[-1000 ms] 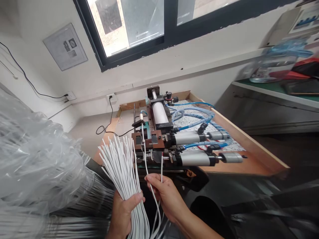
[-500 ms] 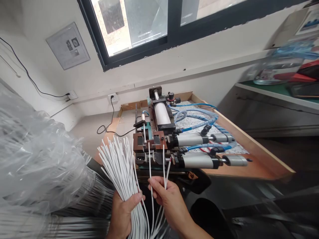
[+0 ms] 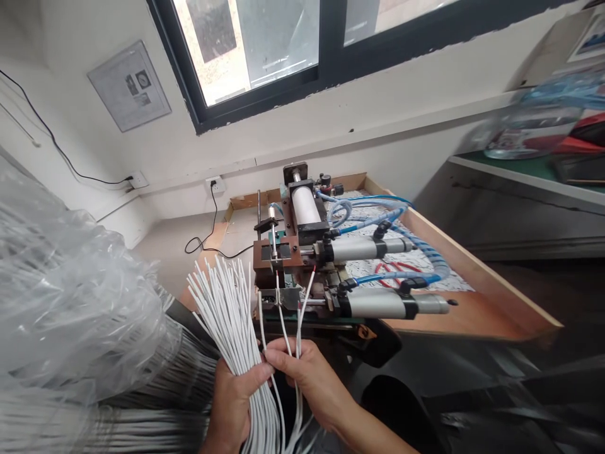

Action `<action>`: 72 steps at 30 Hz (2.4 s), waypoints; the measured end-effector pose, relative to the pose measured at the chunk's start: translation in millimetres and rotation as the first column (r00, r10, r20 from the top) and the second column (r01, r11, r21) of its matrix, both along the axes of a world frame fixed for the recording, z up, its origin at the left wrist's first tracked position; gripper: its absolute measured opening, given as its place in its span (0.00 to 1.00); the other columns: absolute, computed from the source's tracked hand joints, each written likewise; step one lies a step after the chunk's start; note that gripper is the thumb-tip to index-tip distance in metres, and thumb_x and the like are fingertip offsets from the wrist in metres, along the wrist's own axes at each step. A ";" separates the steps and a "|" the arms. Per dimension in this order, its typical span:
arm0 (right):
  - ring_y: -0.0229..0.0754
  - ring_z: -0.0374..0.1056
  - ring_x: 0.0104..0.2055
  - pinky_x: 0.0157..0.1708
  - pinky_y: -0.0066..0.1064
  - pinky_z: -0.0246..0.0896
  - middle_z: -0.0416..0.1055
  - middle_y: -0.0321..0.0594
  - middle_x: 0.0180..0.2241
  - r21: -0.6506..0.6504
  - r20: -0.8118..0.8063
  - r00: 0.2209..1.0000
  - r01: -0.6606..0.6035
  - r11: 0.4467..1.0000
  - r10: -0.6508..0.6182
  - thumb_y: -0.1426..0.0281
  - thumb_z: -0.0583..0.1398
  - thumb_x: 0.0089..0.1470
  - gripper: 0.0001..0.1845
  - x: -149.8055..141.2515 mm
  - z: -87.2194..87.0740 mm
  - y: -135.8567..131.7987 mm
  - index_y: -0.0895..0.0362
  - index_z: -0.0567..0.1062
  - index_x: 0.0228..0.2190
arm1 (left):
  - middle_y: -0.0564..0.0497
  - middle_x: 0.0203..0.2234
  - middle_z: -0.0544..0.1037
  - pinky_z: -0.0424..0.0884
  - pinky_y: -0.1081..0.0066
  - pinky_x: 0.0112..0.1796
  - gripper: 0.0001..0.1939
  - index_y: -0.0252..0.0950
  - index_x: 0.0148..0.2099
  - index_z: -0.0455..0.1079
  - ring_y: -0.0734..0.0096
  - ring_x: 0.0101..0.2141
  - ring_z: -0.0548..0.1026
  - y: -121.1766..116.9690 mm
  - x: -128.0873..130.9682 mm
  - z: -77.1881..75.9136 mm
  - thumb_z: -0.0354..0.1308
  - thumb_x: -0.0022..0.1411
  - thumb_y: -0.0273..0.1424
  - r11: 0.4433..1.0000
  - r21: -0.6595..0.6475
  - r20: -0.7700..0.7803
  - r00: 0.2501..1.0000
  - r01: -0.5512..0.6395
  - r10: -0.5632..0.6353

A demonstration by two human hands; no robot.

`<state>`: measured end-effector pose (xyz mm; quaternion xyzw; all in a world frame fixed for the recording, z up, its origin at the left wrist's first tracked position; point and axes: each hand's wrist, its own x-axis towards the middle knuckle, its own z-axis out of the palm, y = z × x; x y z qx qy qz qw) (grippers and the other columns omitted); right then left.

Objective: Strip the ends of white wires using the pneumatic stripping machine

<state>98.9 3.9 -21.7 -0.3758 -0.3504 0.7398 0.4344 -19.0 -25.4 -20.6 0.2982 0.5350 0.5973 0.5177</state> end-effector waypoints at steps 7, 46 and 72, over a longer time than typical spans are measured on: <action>0.33 0.54 0.19 0.18 0.25 0.47 0.66 0.36 0.20 0.065 0.040 0.957 0.285 0.956 -0.287 0.60 0.61 0.40 0.14 -0.9 -9.6 0.6 0.59 0.73 0.23 | 0.52 0.18 0.75 0.68 0.70 0.24 0.12 0.32 0.27 0.71 0.68 0.20 0.72 3.3 -1.0 6.8 0.64 0.33 0.23 0.995 -0.066 0.072 0.995 -0.071 0.075; 0.28 0.44 0.15 0.17 0.24 0.37 0.52 0.27 0.12 -0.097 -0.085 0.995 0.046 0.994 -0.055 0.60 0.61 0.41 0.15 1.9 -1.8 5.0 0.62 0.74 0.24 | 0.53 0.16 0.74 0.68 0.72 0.23 0.06 0.32 0.25 0.71 0.73 0.19 0.71 -1.0 -4.8 -1.4 0.62 0.38 0.23 1.000 -0.024 0.156 0.988 0.009 -0.005; 0.28 0.43 0.15 0.15 0.23 0.34 0.55 0.29 0.13 -0.132 -0.141 0.962 0.214 0.968 -0.232 0.64 0.61 0.41 0.13 0.5 -5.1 8.8 0.61 0.69 0.17 | 0.52 0.14 0.73 0.65 0.72 0.23 0.04 0.32 0.23 0.70 0.72 0.18 0.69 2.0 -4.9 7.7 0.62 0.39 0.25 1.000 0.007 0.062 0.998 0.000 0.000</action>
